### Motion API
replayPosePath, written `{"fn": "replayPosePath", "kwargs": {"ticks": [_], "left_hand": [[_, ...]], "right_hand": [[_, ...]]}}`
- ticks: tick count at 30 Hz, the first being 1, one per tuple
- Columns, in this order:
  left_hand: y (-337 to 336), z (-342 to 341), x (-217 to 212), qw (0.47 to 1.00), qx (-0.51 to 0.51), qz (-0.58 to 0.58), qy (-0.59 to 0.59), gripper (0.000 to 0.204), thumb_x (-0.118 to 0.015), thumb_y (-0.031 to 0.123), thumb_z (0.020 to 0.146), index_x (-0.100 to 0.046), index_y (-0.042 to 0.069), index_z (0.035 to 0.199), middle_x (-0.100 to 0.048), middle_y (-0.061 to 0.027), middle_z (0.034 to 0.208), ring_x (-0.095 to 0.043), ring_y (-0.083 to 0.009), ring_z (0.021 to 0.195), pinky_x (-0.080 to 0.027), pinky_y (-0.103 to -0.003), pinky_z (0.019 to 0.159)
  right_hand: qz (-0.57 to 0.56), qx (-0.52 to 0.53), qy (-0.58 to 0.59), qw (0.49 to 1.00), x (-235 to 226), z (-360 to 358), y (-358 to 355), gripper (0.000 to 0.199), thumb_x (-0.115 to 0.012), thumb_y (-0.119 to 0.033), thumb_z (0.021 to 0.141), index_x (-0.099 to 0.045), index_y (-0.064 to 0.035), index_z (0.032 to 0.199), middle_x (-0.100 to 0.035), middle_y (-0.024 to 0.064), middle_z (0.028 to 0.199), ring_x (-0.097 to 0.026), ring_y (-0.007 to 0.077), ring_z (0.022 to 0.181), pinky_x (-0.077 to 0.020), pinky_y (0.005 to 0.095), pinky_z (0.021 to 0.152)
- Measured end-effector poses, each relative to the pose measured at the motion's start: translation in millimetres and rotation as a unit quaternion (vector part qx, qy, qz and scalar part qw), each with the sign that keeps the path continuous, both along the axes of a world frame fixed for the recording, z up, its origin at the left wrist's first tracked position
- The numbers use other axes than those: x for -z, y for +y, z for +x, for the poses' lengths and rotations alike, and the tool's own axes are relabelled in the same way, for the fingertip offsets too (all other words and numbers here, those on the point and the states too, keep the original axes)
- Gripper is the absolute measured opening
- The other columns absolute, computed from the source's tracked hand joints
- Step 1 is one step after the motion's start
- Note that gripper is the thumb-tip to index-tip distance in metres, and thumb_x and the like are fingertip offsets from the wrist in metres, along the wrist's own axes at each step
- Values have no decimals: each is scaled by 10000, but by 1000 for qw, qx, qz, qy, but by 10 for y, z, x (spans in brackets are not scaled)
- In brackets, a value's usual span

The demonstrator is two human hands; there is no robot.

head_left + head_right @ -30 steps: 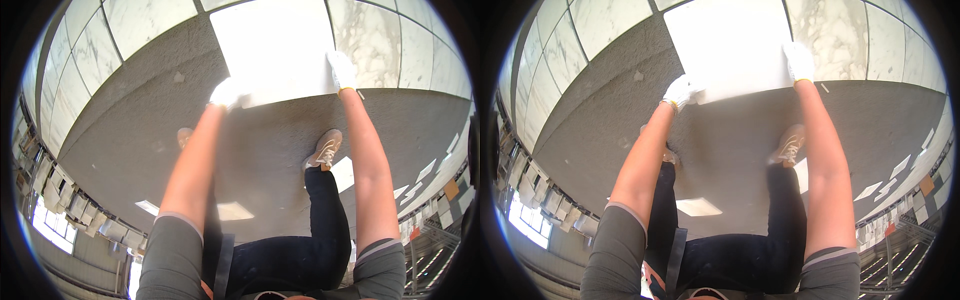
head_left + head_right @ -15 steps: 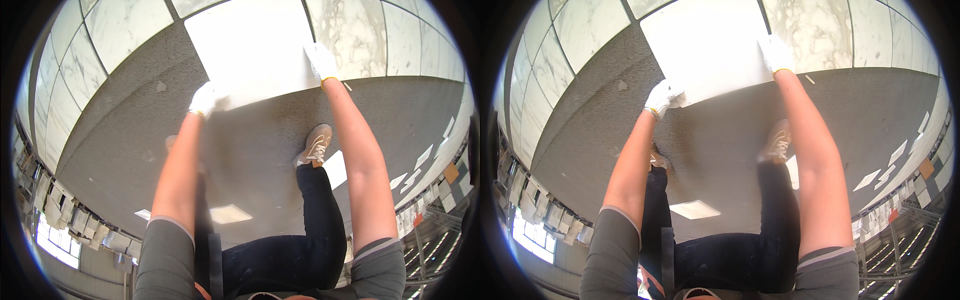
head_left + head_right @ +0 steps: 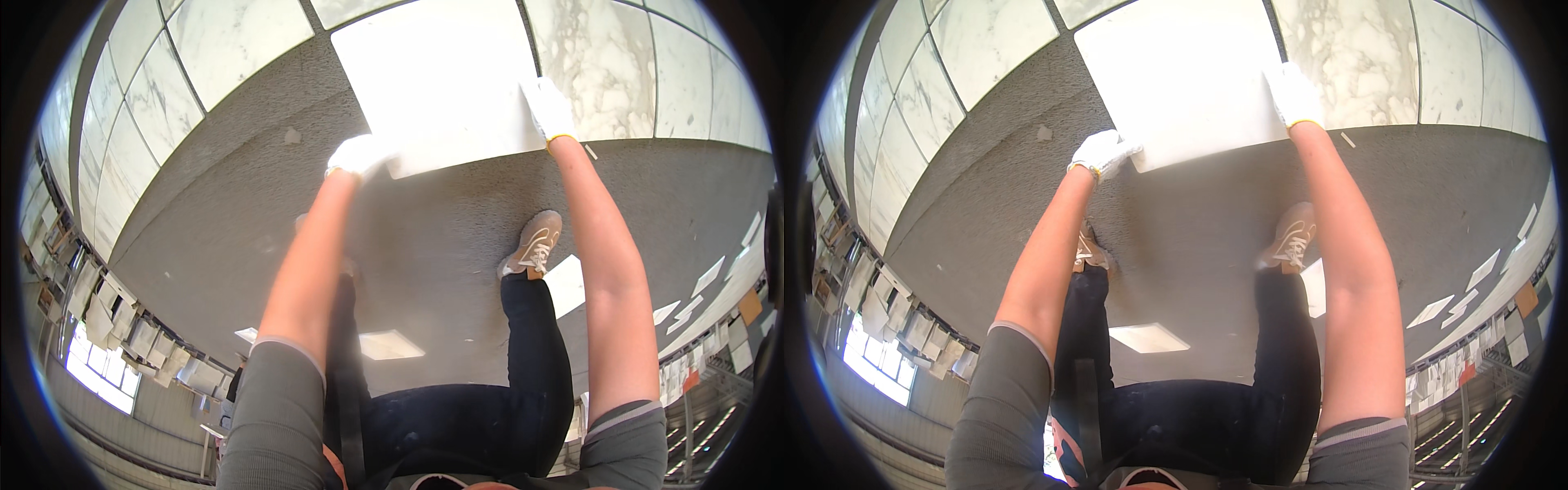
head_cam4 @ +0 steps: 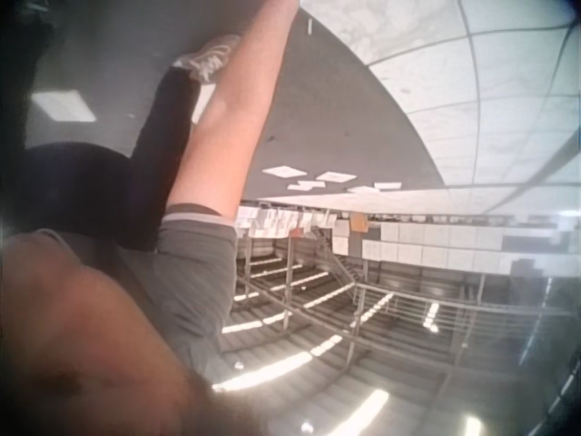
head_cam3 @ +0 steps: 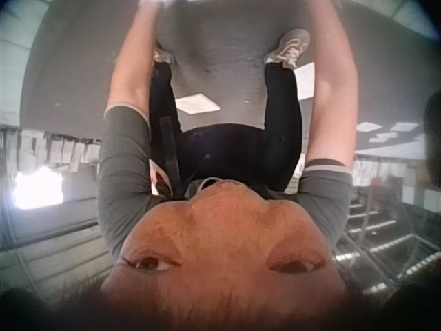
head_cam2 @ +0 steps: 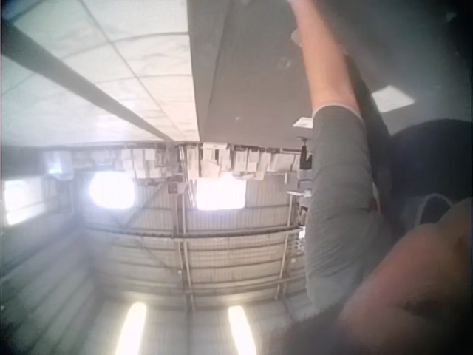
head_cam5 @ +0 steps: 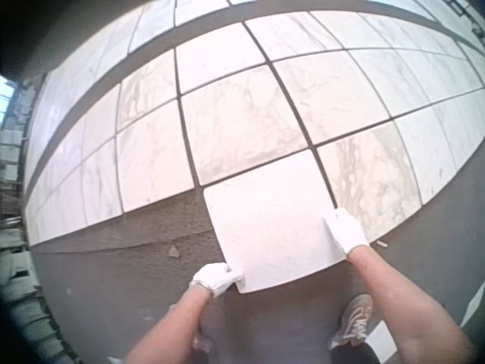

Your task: The person repeatedly picks up square tiles from the floor and places them into a grid pattern on the floor. They adjust the position of each tile to align with adjacent tiles. Another person is also seen placing tiles nearby.

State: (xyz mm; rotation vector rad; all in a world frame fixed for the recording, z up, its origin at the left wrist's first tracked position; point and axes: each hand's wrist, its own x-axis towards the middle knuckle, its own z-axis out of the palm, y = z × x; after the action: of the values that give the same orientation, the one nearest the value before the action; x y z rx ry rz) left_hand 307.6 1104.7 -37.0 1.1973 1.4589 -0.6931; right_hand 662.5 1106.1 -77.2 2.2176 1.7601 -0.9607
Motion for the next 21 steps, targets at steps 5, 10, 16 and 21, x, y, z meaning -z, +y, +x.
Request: {"fn": "replayPosePath", "kwargs": {"ticks": [5, 10, 16, 21], "left_hand": [[79, -149, 42, 996, -11, 71, 52, 450, -727, 427, 854, -662, 30, 1056, -701, -125, 819, -675, -262, 829, -519, -364, 799], [-174, -92, 313, 956, -126, 252, 78, 418, -730, 431, 850, -640, 46, 987, -687, -116, 791, -661, -229, 696, -530, -336, 702], [-276, -70, 449, 947, -220, 224, 60, 334, -758, 306, 847, -597, 46, 983, -667, -97, 792, -614, -168, 585, -522, -329, 610], [-255, 37, 359, 950, -212, 215, 84, 393, -742, 353, 845, -569, 52, 1026, -669, -112, 831, -635, -188, 658, -533, -331, 678]], "right_hand": [[-1, 47, 23, 999, -22, -42, 44, 477, -457, -493, 990, -631, -90, 1177, -665, 196, 1178, -612, 385, 1108, -465, 437, 959], [-69, -29, -54, 996, -239, -99, 200, 451, -415, -434, 1006, -638, -105, 1219, -660, 181, 1222, -617, 385, 1122, -476, 444, 976], [45, 66, -6, 997, -503, -152, 327, 421, -523, -404, 976, -675, -99, 1225, -668, 144, 1251, -633, 366, 1118, -490, 416, 965], [43, 199, 139, 969, -443, 69, 282, 416, -679, -331, 919, -684, -50, 1226, -685, 127, 1243, -638, 263, 1136, -476, 342, 996]]}}
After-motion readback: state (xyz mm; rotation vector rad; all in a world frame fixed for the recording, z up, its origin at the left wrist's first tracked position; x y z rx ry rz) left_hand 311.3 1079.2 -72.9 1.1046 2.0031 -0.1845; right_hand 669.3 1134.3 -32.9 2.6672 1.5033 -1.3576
